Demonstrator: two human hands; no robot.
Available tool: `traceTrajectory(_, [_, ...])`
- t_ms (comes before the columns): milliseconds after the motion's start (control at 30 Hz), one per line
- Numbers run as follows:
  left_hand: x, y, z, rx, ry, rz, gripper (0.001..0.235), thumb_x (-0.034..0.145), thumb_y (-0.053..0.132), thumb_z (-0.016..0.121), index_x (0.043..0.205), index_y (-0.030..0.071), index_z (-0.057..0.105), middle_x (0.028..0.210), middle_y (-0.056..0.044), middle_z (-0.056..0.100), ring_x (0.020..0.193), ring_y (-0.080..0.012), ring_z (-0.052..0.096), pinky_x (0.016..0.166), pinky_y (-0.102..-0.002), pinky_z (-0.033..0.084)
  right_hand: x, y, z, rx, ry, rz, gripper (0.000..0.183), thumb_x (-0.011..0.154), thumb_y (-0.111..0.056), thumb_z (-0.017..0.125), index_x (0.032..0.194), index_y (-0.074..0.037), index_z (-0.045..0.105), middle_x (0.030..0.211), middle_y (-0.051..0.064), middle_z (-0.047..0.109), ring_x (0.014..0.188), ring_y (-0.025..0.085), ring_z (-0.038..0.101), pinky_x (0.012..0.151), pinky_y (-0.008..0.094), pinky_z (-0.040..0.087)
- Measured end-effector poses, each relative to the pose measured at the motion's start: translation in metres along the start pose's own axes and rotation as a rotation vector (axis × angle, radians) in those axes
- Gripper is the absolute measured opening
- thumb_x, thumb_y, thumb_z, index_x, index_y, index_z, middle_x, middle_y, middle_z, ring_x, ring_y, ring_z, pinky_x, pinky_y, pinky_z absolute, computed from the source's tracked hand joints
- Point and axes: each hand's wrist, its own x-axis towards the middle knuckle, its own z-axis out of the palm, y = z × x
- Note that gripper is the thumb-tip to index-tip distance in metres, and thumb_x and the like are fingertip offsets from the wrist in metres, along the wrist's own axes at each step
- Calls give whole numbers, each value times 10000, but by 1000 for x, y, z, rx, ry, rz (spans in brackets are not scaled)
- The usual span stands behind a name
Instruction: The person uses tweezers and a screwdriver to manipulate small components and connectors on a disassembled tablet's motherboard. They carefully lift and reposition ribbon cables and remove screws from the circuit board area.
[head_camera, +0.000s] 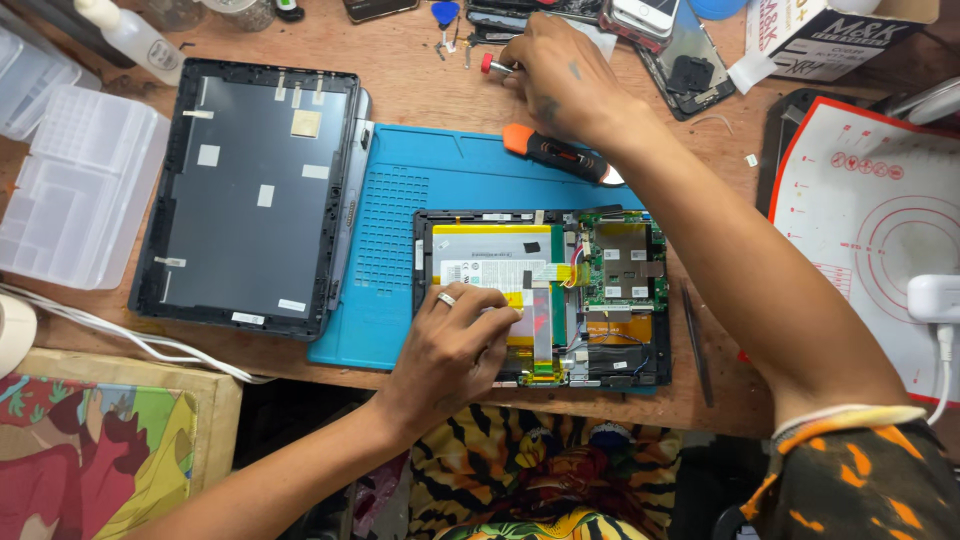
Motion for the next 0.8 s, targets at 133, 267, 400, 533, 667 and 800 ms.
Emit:
traceTrajectory(133, [6, -4, -4, -8, 47, -9, 193, 865, 18, 721, 1054, 23, 682, 1053, -100, 676, 1010, -274, 628, 935, -410, 491, -35, -15, -58, 100, -33, 109, 137, 1098, -149, 701, 1125, -19, 667, 1031, 207, 626, 918, 360, 631, 817, 460, 504])
traceTrajectory(267, [13, -5, -2, -1, 49, -35, 194, 866, 24, 718, 1057, 26, 688, 1050, -95, 673, 1014, -266, 626, 939, -413, 492, -98, -26, -131, 156, -2, 327, 231, 1116, -136, 671, 1196, 24, 525, 887, 165, 668, 746, 269, 667, 655, 382, 508])
traceTrajectory(400, [16, -1, 0, 10, 27, -74, 197, 852, 30, 714, 1048, 36, 699, 1053, -83, 670, 1028, -279, 617, 928, -416, 485, -157, -45, -153, 266, 121, 333, 236, 1144, -107, 664, 1224, 13, 476, 969, 131, 738, 836, 165, 734, 720, 274, 571])
traceTrajectory(533, [17, 4, 1, 57, -13, -99, 161, 867, 35, 715, 1027, 42, 697, 1057, -74, 660, 1019, -278, 607, 900, -408, 481, -192, -55, -136, 174, 215, 293, 424, 1129, -53, 708, 1395, 15, 385, 1029, 121, 755, 890, 168, 743, 756, 266, 580])
traceTrajectory(667, [16, 8, 1, 88, -17, -101, 167, 873, 38, 715, 1038, 46, 688, 1075, -71, 647, 1040, -278, 602, 914, -414, 470, -199, -50, -122, 78, 253, 257, 484, 1078, -36, 682, 1473, -30, 403, 1076, 123, 760, 809, 180, 723, 702, 281, 560])
traceTrajectory(800, [15, 7, 3, 122, -18, -82, 208, 859, 39, 712, 1064, 52, 682, 1096, -72, 639, 1077, -288, 596, 943, -418, 463, -199, -50, -115, 78, 266, 202, 462, 1126, -21, 699, 1476, -43, 398, 1023, 121, 745, 921, 205, 753, 793, 296, 592])
